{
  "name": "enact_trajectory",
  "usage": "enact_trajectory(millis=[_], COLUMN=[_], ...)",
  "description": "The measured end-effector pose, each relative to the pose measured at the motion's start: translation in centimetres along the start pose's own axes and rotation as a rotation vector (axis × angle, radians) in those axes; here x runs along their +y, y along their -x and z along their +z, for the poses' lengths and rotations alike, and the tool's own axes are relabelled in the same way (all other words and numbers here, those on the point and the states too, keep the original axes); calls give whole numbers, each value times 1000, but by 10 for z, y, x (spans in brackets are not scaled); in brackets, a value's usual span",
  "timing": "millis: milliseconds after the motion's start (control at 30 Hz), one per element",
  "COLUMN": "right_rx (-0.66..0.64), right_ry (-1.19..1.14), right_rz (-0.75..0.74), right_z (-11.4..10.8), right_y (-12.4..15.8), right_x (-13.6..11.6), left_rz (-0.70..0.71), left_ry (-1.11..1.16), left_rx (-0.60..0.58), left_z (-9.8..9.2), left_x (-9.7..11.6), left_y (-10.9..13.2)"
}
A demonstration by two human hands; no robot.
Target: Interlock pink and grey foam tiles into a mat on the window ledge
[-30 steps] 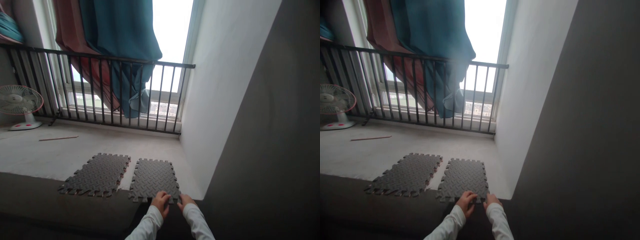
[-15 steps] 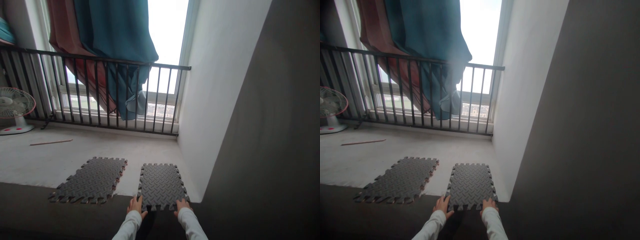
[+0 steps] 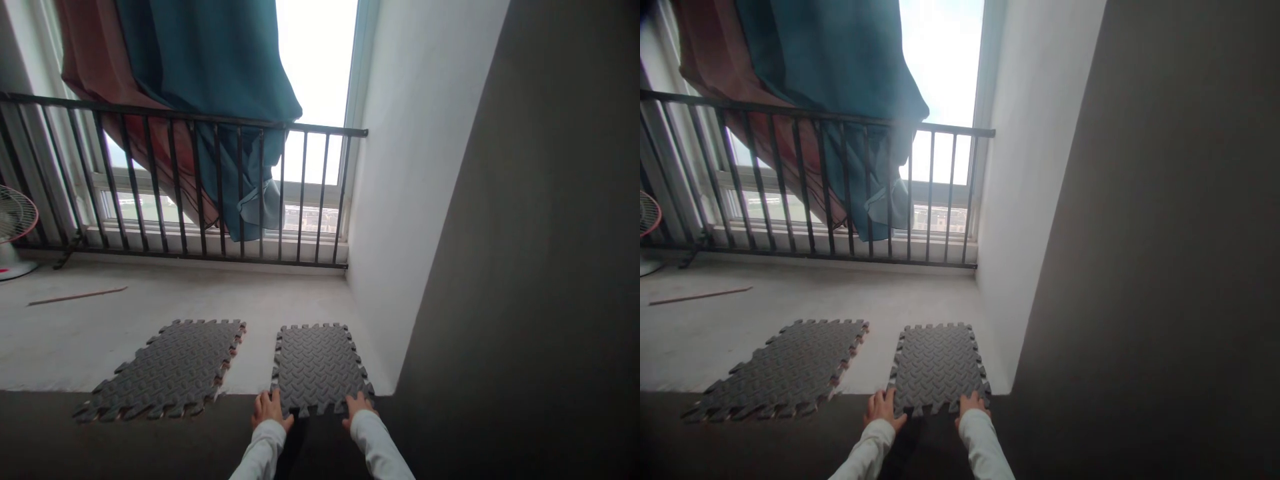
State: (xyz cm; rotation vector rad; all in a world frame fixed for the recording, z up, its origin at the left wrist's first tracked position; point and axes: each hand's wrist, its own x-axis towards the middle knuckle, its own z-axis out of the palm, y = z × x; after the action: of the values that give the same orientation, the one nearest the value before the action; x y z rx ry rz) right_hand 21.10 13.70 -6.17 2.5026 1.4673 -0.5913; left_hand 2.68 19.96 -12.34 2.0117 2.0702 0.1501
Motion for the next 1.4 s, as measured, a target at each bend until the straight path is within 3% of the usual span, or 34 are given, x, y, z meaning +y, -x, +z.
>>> enact_trajectory(millis=[233,467,667,800,1033,1233,1400], right_rx=[19,33,-6,-18,13,140,68], right_ry=[-52,-59,-88,-93,-70,-15,-32], right_rz=[46,110,140,132,136,279,270], right_z=[-4,-5,-6,-4,-1,12,8], right_y=[2,-2,-12,-18,-23,-31,-26], right_x=[4,11,20,22,19,17,15], left_rz=[77,134,187,197,237,273,310], left_ry=[-6,-31,-63,-83,-120,-170,-197], left_rx=[20,-16,-44,-43,-44,-35,-8], left_z=[1,-7,-1,2,-10,-10,-11], left_x=[-1,20,31,32,31,26,24], left_y=[-7,-13,-17,-20,-19,-18,-16])
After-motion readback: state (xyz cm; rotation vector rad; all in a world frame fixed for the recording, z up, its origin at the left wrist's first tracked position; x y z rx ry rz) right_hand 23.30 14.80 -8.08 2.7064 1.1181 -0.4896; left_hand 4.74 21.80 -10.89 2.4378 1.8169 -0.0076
